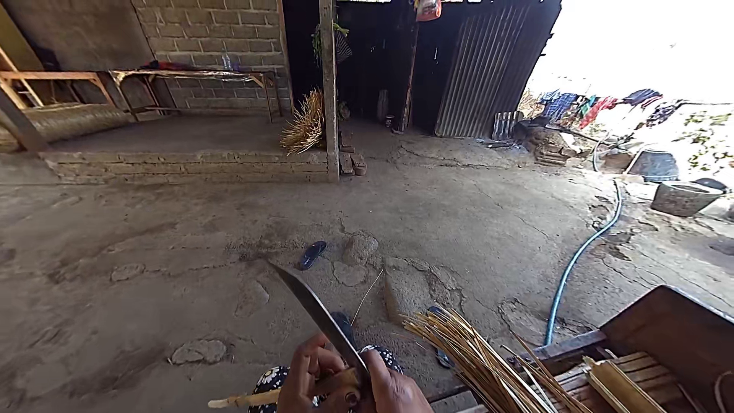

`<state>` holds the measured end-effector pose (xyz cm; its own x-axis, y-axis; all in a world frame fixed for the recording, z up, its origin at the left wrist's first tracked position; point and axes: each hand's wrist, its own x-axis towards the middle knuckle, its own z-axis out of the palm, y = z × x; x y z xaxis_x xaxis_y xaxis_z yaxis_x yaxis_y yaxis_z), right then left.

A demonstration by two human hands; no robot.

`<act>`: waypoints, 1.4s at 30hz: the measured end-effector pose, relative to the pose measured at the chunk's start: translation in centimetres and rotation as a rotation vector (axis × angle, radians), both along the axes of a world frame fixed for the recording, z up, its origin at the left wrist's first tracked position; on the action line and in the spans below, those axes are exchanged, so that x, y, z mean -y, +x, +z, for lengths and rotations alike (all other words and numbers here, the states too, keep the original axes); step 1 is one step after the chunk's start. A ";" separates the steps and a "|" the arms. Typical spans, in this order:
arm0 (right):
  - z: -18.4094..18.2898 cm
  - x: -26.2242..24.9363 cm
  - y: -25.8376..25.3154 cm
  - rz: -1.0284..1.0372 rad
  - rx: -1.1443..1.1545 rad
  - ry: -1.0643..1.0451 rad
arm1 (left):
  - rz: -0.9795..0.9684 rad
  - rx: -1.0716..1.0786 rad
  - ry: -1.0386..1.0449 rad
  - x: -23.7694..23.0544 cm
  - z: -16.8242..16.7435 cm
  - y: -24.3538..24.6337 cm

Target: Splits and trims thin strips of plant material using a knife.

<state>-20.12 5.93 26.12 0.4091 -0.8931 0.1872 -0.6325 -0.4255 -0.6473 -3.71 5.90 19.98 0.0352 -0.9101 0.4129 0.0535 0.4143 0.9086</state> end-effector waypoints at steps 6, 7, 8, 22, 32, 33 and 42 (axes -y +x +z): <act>0.4 0.1 3.7 0.386 0.964 0.362 | 0.160 0.227 -0.156 -0.9 6.1 2.8; 0.3 -0.1 4.6 0.418 1.057 0.373 | 0.172 0.181 -0.213 -1.0 6.6 3.1; 0.3 -0.1 5.4 0.448 1.126 0.376 | 0.194 0.145 -0.266 -1.0 6.8 3.4; -7.2 3.1 -0.6 -0.040 0.858 0.590 | 0.545 -0.112 -0.204 -3.0 8.4 17.1; -3.4 2.9 -2.9 0.057 1.022 0.557 | 0.232 -0.054 -0.227 -0.1 14.4 16.2; -3.9 2.9 -3.8 0.017 1.012 0.551 | 0.236 -0.084 -0.212 -0.2 14.5 16.4; -3.6 4.4 -10.4 -0.229 0.712 0.407 | 0.300 -0.083 -0.252 0.3 12.7 16.1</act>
<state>-30.53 1.53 22.54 0.1169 -0.9929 -0.0219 -0.0588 0.0151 -0.9982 12.36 5.63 32.65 0.3273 -0.7248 0.6063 -0.0346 0.6320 0.7742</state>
